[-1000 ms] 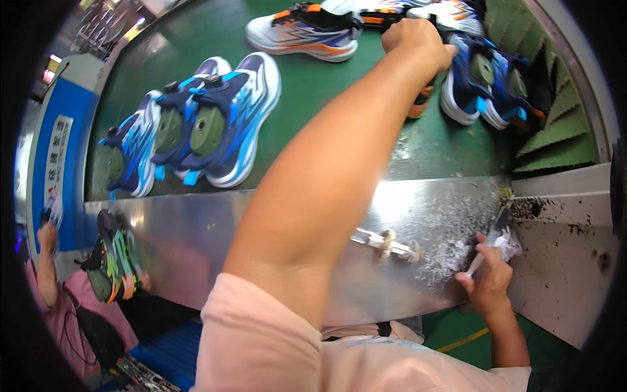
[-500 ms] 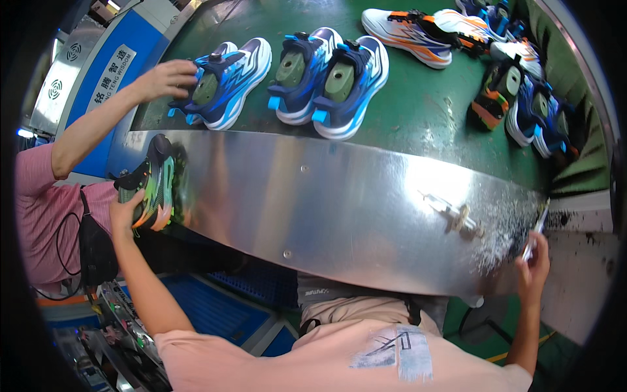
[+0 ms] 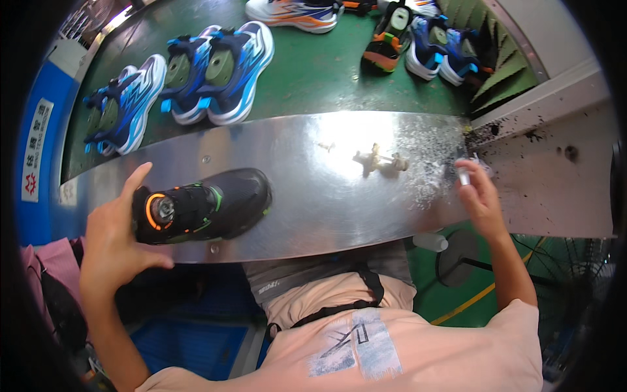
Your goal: The person applies adhesive to the seams and soles of shoes using a syringe while sitting at a workstation. They pick up shoes from a conveyor belt or from their lap and place the finished ones back onto the belt.
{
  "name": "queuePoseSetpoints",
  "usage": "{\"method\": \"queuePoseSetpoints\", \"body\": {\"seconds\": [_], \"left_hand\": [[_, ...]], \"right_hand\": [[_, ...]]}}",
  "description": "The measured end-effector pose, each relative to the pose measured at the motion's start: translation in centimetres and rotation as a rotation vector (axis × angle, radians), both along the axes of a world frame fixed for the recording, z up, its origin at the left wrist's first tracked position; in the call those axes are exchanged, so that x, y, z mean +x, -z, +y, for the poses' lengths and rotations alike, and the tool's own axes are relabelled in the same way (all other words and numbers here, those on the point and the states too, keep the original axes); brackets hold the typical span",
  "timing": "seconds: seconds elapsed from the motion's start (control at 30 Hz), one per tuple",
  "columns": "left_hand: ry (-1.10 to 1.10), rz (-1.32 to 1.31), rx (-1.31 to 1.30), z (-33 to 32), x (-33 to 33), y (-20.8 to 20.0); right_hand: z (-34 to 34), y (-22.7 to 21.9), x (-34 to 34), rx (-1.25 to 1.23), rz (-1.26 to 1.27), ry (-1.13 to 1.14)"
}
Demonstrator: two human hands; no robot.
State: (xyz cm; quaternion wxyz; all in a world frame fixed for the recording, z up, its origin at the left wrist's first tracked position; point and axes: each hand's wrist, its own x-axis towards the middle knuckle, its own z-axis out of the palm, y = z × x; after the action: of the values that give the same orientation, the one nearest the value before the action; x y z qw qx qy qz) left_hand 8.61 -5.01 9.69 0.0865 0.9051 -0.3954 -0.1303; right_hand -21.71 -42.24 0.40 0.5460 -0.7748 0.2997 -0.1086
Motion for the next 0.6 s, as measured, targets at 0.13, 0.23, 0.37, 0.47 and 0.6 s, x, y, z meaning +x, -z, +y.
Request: {"method": "queuePoseSetpoints", "body": {"seconds": [0.13, 0.23, 0.37, 0.47, 0.6], "left_hand": [[0.021, -0.028, -0.094, -3.7, 0.3, 1.1], [0.366, -0.379, -0.482, -1.9, -2.3, 3.7], [0.331, -0.489, -0.551, 0.9, -7.1, 8.1], [0.239, -0.521, -0.585, 1.6, -8.4, 9.9], [0.220, -0.511, -0.542, 2.1, -8.6, 9.9]], "right_hand": [[-0.3, 0.9, -0.2, 0.006, -0.012, -0.081], [0.9, -0.6, 0.5, -0.096, 0.110, -0.017], [4.5, -5.5, 4.7, 0.328, -0.074, -0.048], [8.3, -7.5, 10.5, 0.589, -0.356, -0.293], [13.7, -7.2, 17.7, 0.896, -0.118, -0.641]]}}
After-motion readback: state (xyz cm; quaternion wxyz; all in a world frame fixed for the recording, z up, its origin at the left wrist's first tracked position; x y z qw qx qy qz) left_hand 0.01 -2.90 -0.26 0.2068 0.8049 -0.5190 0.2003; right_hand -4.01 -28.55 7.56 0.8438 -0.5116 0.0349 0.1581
